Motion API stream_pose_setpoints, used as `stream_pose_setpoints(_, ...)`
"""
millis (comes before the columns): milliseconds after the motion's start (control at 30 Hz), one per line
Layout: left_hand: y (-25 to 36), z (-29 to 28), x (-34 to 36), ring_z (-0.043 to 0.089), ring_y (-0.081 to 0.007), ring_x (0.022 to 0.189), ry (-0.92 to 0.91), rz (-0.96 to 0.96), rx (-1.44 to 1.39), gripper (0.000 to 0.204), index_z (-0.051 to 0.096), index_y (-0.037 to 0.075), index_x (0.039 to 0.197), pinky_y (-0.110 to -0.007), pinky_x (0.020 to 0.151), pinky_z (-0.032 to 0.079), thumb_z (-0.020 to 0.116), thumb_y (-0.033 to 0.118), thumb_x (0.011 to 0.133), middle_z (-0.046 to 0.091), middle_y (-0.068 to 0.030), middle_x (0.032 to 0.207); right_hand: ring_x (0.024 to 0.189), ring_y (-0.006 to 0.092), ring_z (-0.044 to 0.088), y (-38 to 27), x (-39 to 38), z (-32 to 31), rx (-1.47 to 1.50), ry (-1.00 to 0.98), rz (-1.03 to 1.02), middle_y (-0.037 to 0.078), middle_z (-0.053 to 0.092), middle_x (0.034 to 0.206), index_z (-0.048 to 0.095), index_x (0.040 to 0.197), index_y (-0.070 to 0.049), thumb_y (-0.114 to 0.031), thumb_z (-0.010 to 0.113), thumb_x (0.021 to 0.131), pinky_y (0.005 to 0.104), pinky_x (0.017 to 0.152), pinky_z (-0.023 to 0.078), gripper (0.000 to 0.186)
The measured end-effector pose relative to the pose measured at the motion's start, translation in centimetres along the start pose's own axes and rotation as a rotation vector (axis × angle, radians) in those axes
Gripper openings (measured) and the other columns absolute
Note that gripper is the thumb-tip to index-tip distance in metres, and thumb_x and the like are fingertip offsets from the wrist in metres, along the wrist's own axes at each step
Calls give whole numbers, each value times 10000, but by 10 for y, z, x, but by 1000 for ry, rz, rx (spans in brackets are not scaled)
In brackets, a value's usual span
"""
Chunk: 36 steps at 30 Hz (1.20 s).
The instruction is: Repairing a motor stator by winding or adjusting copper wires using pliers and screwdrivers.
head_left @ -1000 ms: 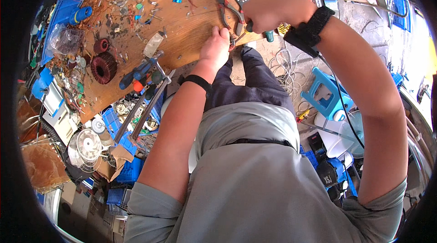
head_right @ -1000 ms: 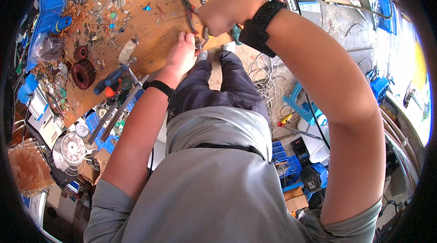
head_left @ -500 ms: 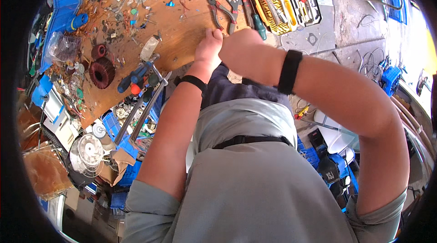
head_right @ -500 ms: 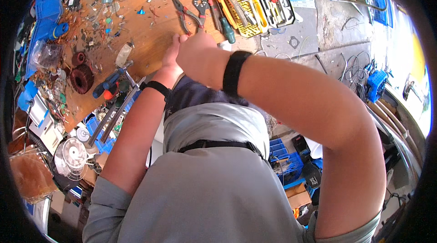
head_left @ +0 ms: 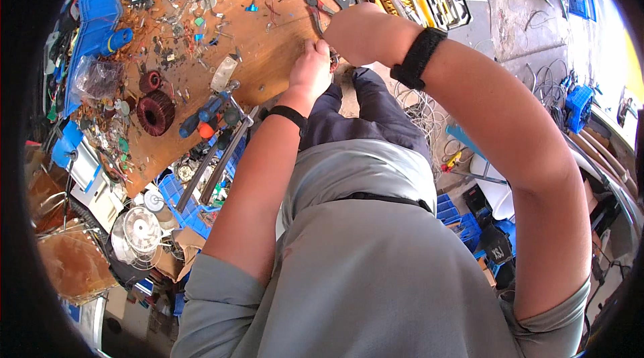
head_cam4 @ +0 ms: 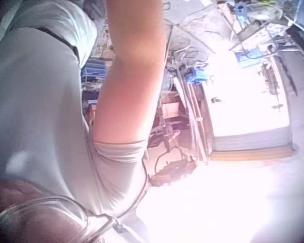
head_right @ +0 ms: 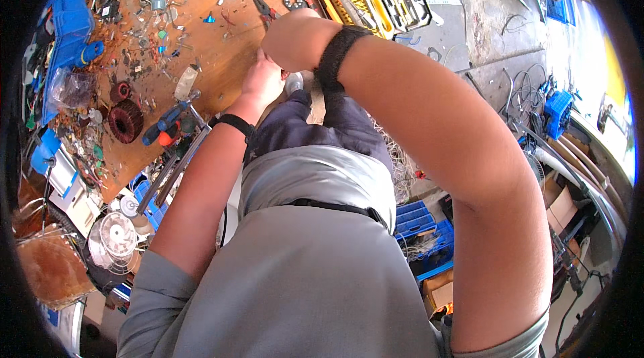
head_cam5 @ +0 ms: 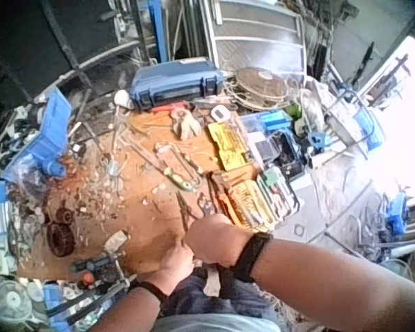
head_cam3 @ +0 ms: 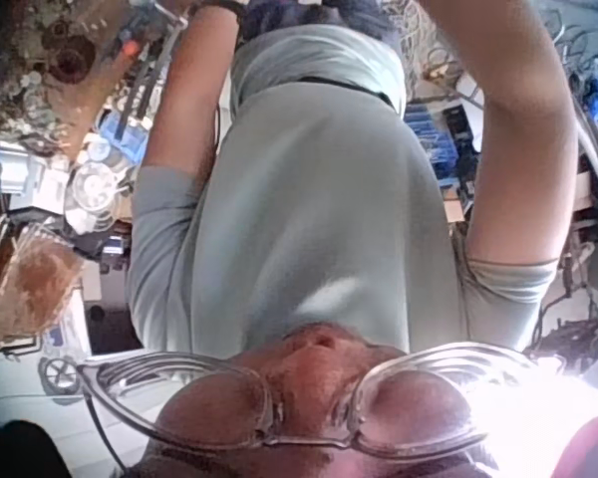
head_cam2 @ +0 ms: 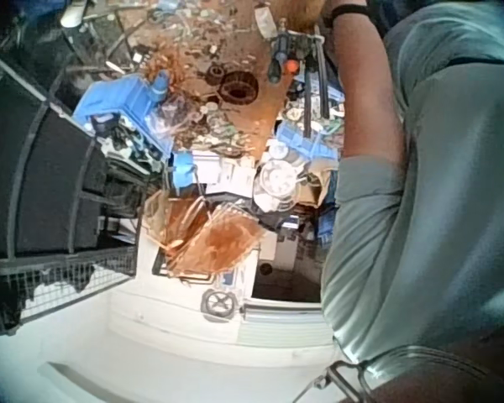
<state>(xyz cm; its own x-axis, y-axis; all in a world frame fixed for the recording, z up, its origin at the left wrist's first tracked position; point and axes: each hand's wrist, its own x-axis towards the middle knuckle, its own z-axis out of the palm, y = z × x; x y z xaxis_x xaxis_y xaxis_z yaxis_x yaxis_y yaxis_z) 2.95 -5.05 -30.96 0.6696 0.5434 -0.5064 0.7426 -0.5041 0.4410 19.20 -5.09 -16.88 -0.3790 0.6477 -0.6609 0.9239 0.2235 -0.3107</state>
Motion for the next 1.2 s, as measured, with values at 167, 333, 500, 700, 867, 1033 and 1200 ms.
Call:
stream_pose_setpoints(167,-15,6,0,654,-437,923,28,89,94,424,443,-9,1147,-487,805,559,681,73,806,506,-247,1163,875,336,713,2,-28,36,36,56,157,145,726,904,739,909,-66,-129,618,799,436,710,579,175)
stream_pose_setpoints(333,-12,5,2,662,-418,926,50,138,134,410,450,11,1146,-477,797,569,671,66,805,513,-230,1138,925,294,718,-22,-50,53,90,-18,326,132,734,963,735,947,-90,-164,591,839,421,758,579,195)
stream_pose_setpoints(500,-10,-2,0,666,-409,949,-1,93,165,407,450,30,1165,-472,806,572,661,76,820,522,-232,1143,859,304,722,-16,-29,28,38,12,181,132,730,910,726,924,-69,-150,640,796,424,705,579,174)
stream_pose_setpoints(700,-15,8,5,661,-423,955,48,158,93,367,452,29,1152,-479,801,567,628,52,830,525,-238,1138,839,324,720,-14,-14,9,67,106,109,141,732,886,750,867,-62,-145,678,758,419,685,581,155)
stream_pose_setpoints(867,-2,-6,1,659,-425,954,63,190,222,317,449,25,1109,-484,798,566,604,35,832,523,-239,1142,850,323,709,-17,-69,84,300,306,398,150,718,937,742,867,-84,-170,668,778,426,761,579,144)
stream_pose_setpoints(1033,-11,-2,11,616,-473,993,-39,118,190,389,425,28,1169,-513,859,531,630,90,844,503,-251,1187,882,302,714,-23,-44,51,189,82,342,127,725,966,728,1005,-109,-166,646,812,410,752,583,216)
stream_pose_setpoints(1200,-26,18,22,639,-438,980,-4,200,187,327,426,11,1112,-497,835,548,609,65,846,508,-255,1159,858,274,723,-44,-19,19,186,133,327,107,735,904,715,1042,-88,-156,623,856,397,662,579,218)
